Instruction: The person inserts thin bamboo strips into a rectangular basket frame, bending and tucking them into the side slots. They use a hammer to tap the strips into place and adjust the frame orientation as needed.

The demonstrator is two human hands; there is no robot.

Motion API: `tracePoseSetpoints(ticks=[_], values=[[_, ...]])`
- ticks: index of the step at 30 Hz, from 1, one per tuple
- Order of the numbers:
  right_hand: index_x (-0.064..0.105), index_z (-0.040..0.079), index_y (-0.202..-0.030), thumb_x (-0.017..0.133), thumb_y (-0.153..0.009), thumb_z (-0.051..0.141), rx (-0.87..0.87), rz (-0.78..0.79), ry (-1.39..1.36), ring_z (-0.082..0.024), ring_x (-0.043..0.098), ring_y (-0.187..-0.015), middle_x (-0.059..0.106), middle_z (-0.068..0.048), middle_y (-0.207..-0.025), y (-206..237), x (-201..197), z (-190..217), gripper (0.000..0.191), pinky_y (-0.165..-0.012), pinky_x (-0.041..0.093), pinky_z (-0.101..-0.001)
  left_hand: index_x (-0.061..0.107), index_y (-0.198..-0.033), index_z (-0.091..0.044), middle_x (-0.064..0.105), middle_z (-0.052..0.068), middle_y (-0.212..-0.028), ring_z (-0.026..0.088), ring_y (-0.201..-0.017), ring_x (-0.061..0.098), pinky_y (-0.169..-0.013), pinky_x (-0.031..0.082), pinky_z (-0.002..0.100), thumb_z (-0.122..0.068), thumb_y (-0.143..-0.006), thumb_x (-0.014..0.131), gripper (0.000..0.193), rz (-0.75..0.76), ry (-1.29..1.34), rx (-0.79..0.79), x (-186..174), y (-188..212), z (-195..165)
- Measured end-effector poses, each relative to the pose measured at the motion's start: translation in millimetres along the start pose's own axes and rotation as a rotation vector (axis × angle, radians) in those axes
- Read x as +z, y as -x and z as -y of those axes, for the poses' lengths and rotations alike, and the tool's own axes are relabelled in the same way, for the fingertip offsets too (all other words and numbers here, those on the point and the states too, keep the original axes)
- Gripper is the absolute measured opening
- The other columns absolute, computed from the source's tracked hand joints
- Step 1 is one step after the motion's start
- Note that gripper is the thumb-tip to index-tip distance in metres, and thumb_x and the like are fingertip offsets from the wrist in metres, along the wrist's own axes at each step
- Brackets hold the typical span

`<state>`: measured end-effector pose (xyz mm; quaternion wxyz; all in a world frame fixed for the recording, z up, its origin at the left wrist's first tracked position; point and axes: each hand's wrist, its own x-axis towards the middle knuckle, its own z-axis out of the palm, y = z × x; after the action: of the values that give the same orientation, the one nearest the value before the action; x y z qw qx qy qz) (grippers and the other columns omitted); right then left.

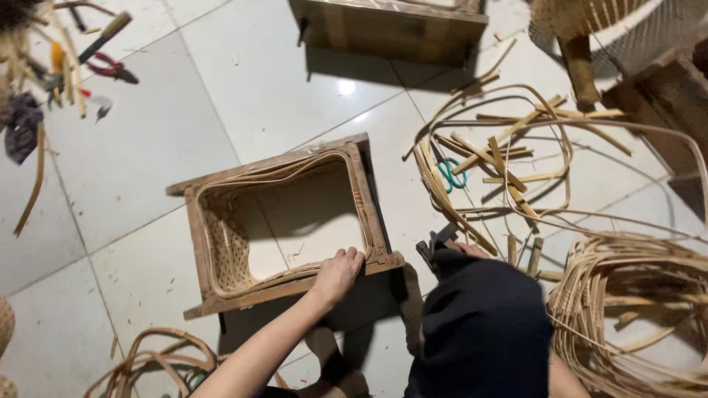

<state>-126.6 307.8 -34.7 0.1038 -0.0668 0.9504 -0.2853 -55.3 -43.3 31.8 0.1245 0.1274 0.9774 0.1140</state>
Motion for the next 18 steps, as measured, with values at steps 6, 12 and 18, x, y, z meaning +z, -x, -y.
tracePoseSetpoints(ticks=[6,12,18], values=[[0.060,0.007,-0.126,0.066,-0.098,0.022,0.009,0.039,0.015,-0.028,0.068,-0.102,0.068,-0.013,-0.113,1.9,-29.6,-19.4,0.033,-0.089,0.056,-0.0382,0.062,-0.102,-0.005,0.064,0.011,-0.100,0.029,-0.093,0.066,-0.070,0.060,0.042,-0.006,-0.084,0.060,0.018,-0.047,0.020,-0.009,13.4,37.9,2.6],[0.059,0.005,-0.124,0.062,-0.103,0.020,0.023,0.038,0.005,-0.025,0.066,-0.100,0.067,-0.013,-0.112,1.5,-31.7,-35.6,0.026,-0.089,0.055,-0.0357,0.063,-0.099,-0.003,0.065,0.010,-0.100,0.031,-0.093,0.065,-0.073,0.059,0.044,-0.008,-0.083,0.060,0.017,-0.061,-0.083,-0.003,50.0,80.8,-23.3],[0.058,0.003,-0.121,0.058,-0.108,0.019,0.059,0.028,0.003,-0.022,0.065,-0.098,0.066,-0.013,-0.110,15.8,-51.3,-64.9,0.020,-0.088,0.055,-0.0332,0.073,-0.105,-0.008,0.071,0.014,-0.100,0.031,-0.097,0.069,-0.085,0.059,0.043,-0.004,-0.089,0.065,0.018,0.127,0.165,-0.137,74.1,104.1,-60.5]])
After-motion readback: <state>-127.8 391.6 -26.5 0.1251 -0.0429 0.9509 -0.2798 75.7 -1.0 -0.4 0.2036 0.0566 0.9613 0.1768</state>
